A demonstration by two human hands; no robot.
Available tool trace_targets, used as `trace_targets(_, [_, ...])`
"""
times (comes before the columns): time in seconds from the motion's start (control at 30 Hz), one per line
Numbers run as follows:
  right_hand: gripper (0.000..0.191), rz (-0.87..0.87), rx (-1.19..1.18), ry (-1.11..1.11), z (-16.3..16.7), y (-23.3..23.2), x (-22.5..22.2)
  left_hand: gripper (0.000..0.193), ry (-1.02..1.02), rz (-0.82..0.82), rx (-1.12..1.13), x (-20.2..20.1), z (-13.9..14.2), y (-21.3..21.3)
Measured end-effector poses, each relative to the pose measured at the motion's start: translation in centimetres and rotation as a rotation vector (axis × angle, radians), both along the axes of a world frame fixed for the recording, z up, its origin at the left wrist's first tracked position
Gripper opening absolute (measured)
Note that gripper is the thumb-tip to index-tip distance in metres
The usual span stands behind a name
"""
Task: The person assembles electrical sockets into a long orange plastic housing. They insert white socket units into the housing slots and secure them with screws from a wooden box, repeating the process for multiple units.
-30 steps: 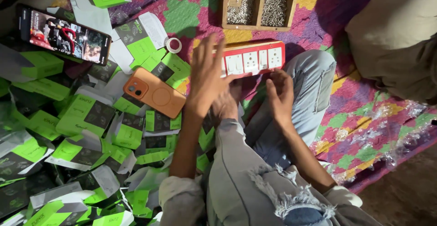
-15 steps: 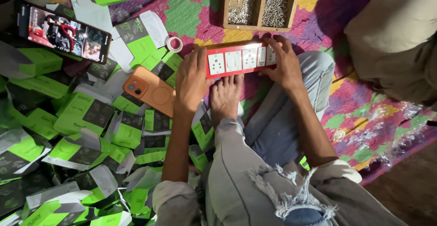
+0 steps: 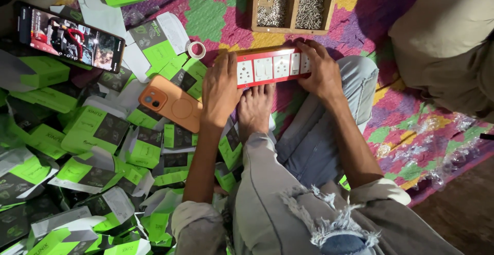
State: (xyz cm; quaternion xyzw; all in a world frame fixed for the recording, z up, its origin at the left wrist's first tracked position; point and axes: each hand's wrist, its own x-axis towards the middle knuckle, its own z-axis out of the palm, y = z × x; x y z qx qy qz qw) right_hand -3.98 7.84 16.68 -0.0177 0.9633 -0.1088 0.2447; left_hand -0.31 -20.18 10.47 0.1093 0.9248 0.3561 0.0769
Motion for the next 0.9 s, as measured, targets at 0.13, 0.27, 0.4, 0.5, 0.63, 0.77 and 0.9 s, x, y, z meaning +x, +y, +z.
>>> trace_targets(0.13, [0.097,0.104,0.03,0.063,-0.1,0.6,-0.4,0.069,0.038,0.001,-0.164,0.2,-0.9,1.9])
trace_targets(0.27, [0.093,0.096,0.088,0.053,-0.1,1.8,0.4,0.06,0.044,0.048,-0.143,-0.1,-0.3,3.8])
trace_targets(0.4, [0.09,-0.012,0.036,-0.031,0.5,3.4,0.2,0.075,0.067,0.04,-0.026,-2.1,2.0,3.2])
trace_targets(0.5, [0.093,-0.084,-0.073,0.004,-0.8,3.2,-3.4,0.088,0.011,0.056,0.166,-8.7,1.8,0.8])
trace_targets(0.63, [0.092,-0.24,-0.5,0.039,-2.5,2.1,-4.4,0.095,0.132,0.213,0.407,-12.8,2.1,0.1])
trace_targets(0.77, [0.083,-0.659,-0.896,-0.086,-1.6,1.6,-5.6,0.084,0.187,0.293,0.46,-15.0,2.5,-2.0])
trace_targets(0.9, [0.051,-0.77,-1.058,0.149,3.0,2.9,-15.6,0.076,0.123,0.265,0.501,-15.3,0.2,-0.5])
